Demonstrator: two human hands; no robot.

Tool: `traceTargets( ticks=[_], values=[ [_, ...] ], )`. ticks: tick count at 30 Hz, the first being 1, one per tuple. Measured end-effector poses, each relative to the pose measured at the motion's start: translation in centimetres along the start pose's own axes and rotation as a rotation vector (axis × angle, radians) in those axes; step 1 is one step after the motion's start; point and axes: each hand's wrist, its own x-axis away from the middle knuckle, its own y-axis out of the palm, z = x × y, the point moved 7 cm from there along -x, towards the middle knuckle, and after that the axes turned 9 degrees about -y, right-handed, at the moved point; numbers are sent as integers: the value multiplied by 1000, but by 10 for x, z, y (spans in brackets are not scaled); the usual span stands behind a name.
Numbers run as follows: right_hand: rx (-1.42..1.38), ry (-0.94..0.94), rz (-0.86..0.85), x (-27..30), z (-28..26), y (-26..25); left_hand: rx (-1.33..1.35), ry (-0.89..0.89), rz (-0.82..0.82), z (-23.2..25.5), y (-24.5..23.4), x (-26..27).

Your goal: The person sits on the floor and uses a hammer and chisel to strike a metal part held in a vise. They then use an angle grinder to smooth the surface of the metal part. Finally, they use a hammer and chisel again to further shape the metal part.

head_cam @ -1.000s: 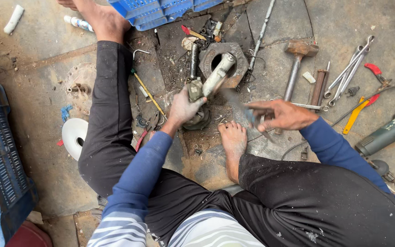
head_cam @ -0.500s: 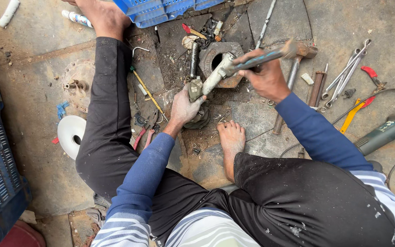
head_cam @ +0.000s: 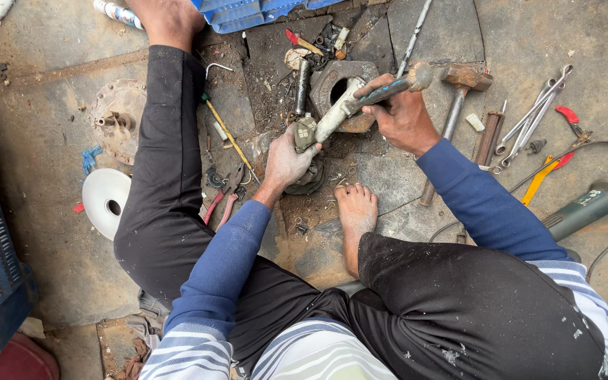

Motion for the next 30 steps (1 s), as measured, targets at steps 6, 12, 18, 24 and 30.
traceTargets(
  ticks=[6, 12, 18, 24, 30],
  values=[
    [137, -91, -68, -8, -3, 4, 24, -7, -6, -5, 2, -1],
    [192, -152, -80, -11, -10, 5, 52, -31, 21, -17, 4, 0],
    [301, -119, -112, -10, -6, 7, -312, -182, -107, -20, -17, 5],
    [175, -165, -74, -12, -14, 4, -1005, -228, -322, -5, -77, 48],
    [184, -156, -74, -12, -13, 3, -804, 280, 72, 74, -84, 60]
  ],
)
